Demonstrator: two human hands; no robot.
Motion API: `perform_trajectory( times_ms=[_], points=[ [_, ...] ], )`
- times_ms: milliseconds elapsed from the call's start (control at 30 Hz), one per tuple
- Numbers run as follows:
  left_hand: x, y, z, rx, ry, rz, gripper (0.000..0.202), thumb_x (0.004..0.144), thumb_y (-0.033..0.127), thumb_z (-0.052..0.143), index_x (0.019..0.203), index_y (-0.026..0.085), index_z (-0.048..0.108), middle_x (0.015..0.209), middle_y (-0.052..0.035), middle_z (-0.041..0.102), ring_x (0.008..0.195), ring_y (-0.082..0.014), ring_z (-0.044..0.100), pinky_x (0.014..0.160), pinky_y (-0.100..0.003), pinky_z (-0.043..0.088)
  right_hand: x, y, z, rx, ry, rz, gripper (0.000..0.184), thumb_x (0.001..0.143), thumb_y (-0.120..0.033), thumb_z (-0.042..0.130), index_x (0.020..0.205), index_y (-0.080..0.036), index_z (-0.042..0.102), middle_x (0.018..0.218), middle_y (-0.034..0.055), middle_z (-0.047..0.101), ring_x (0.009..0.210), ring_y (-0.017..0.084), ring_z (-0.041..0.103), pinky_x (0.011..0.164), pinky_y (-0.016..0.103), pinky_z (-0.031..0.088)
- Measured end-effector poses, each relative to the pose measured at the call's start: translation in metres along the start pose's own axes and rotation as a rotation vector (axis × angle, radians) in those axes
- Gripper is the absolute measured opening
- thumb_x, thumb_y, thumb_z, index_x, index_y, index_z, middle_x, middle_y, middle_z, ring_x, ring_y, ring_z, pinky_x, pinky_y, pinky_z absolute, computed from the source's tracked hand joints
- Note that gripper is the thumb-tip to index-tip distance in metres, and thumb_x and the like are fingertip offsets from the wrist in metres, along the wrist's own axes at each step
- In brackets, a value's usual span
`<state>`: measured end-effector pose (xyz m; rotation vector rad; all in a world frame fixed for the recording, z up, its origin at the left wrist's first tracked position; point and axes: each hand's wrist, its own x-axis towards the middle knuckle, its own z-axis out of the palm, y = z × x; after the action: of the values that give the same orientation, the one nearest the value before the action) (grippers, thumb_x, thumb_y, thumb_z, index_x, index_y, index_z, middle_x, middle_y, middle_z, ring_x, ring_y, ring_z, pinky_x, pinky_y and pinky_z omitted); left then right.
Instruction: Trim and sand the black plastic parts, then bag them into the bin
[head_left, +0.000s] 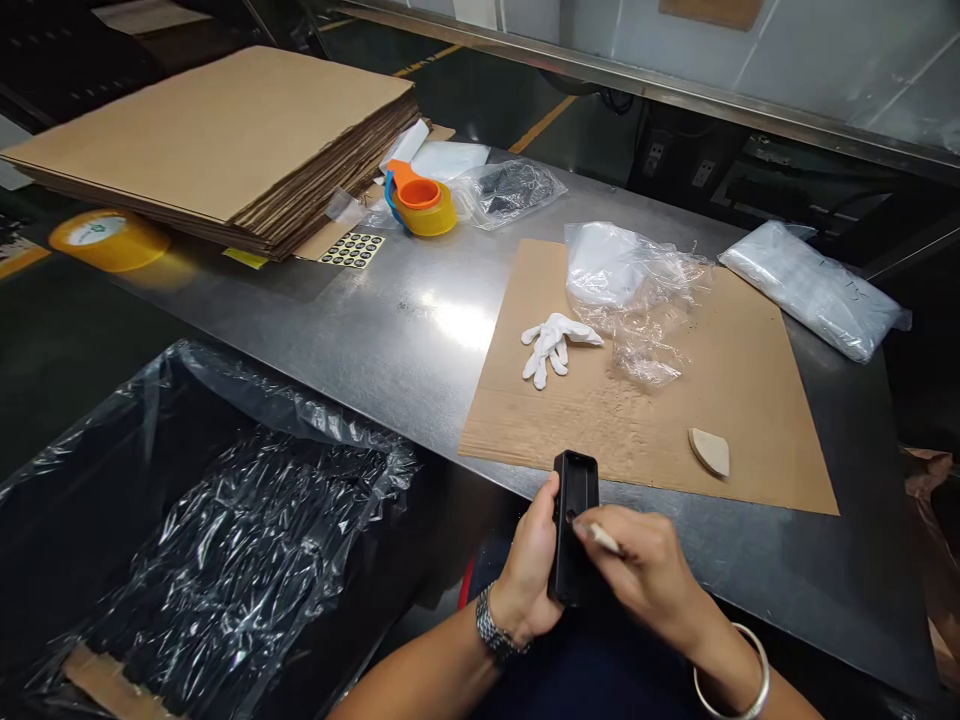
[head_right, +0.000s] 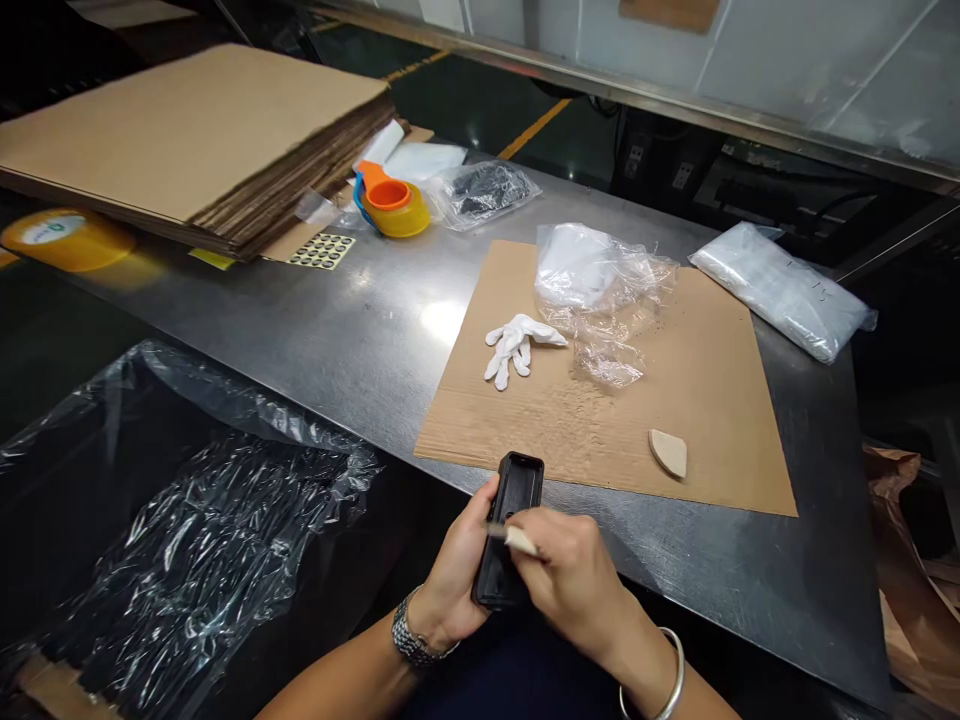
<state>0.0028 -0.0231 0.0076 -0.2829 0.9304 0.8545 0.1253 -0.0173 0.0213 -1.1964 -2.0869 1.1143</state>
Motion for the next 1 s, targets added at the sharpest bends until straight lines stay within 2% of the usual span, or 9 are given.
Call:
perform_trajectory(
  times_ms=[67, 167, 300, 400, 467, 567, 700, 800, 1000],
  points=[
    [0.001, 0.002, -0.003, 0.036, -0.015, 0.002, 0.047, 0.089, 0.045, 0.035, 0.071, 0.011, 0.063, 0.058, -0.006, 0.064, 0.049, -0.0134, 0.058, 0.051, -0.024, 0.047, 0.002, 0.011, -0.005, -0.064, 0.149, 0.126, 0.025, 0.092, -0.028, 0.041, 0.073, -0.018, 0.054, 0.059, -0.002, 0.056, 0.052, 0.009, 0.05, 0.05, 0.019, 0.037],
    [0.002, 0.004, -0.007, 0.076, -0.08, -0.043, 0.054, 0.088, 0.049, 0.033, 0.075, 0.008, 0.065, 0.06, -0.007, 0.063, 0.048, -0.0131, 0.057, 0.048, -0.023, 0.047, 0.004, 0.04, -0.016, -0.349, 0.296, 0.303, 0.025, 0.091, -0.034, 0.041, 0.077, -0.019, 0.054, 0.059, -0.0024, 0.055, 0.051, 0.011, 0.049, 0.049, 0.02, 0.036],
    [0.003, 0.006, -0.008, 0.059, -0.095, -0.059, 0.053, 0.088, 0.049, 0.034, 0.076, 0.007, 0.065, 0.067, -0.0071, 0.064, 0.052, -0.0135, 0.059, 0.047, -0.023, 0.047, 0.005, 0.086, -0.021, -0.552, 0.377, 0.358, 0.02, 0.087, -0.029, 0.044, 0.096, -0.016, 0.057, 0.081, 0.0074, 0.06, 0.067, 0.019, 0.054, 0.057, 0.028, 0.038],
    [0.003, 0.008, -0.008, 0.059, -0.135, -0.055, 0.053, 0.088, 0.048, 0.033, 0.077, 0.007, 0.065, 0.069, -0.0068, 0.064, 0.052, -0.0136, 0.06, 0.047, -0.023, 0.048, 0.005, 0.1, -0.018, -0.629, 0.419, 0.332, 0.021, 0.085, -0.026, 0.046, 0.096, -0.013, 0.059, 0.085, 0.0119, 0.057, 0.077, 0.025, 0.051, 0.065, 0.036, 0.039],
    [0.003, 0.009, -0.008, 0.058, -0.151, -0.05, 0.054, 0.088, 0.048, 0.032, 0.076, 0.007, 0.065, 0.069, -0.0068, 0.064, 0.052, -0.0133, 0.059, 0.047, -0.023, 0.048, 0.003, 0.095, -0.017, -0.654, 0.455, 0.293, 0.022, 0.085, -0.025, 0.048, 0.099, -0.013, 0.06, 0.091, 0.0138, 0.056, 0.087, 0.028, 0.048, 0.075, 0.042, 0.039],
    [0.003, 0.011, -0.008, 0.055, -0.147, -0.048, 0.055, 0.088, 0.049, 0.032, 0.074, 0.007, 0.065, 0.067, -0.007, 0.064, 0.051, -0.0132, 0.059, 0.047, -0.022, 0.047, -0.005, 0.064, -0.016, -0.539, 0.482, 0.12, 0.017, 0.085, -0.021, 0.049, 0.098, -0.017, 0.06, 0.095, 0.0111, 0.055, 0.093, 0.025, 0.047, 0.082, 0.042, 0.038],
    [0.004, 0.011, -0.006, 0.011, -0.152, -0.067, 0.057, 0.088, 0.049, 0.032, 0.071, 0.006, 0.065, 0.059, -0.0075, 0.063, 0.05, -0.0128, 0.057, 0.05, -0.022, 0.045, -0.018, 0.01, -0.008, -0.192, 0.189, -0.229, 0.014, 0.082, -0.015, 0.055, 0.091, -0.023, 0.062, 0.084, 0.0036, 0.057, 0.088, 0.021, 0.048, 0.077, 0.038, 0.036],
    [0.004, 0.008, -0.004, -0.058, -0.131, -0.082, 0.05, 0.087, 0.045, 0.036, 0.063, 0.009, 0.061, 0.055, -0.005, 0.06, 0.049, -0.0113, 0.056, 0.051, -0.021, 0.043, -0.019, -0.011, 0.002, -0.109, 0.027, -0.261, 0.011, 0.083, -0.018, 0.057, 0.09, -0.023, 0.063, 0.08, 0.0022, 0.059, 0.087, 0.021, 0.046, 0.077, 0.04, 0.033],
    [0.001, 0.004, -0.004, -0.092, -0.114, -0.107, 0.039, 0.083, 0.042, 0.046, 0.053, 0.016, 0.049, 0.05, -0.0004, 0.055, 0.045, -0.0102, 0.049, 0.05, -0.022, 0.039, -0.013, -0.009, 0.008, 0.0, -0.053, -0.239, 0.007, 0.084, -0.02, 0.056, 0.082, -0.021, 0.063, 0.073, 0.0006, 0.059, 0.083, 0.019, 0.044, 0.076, 0.039, 0.032]
  ],
)
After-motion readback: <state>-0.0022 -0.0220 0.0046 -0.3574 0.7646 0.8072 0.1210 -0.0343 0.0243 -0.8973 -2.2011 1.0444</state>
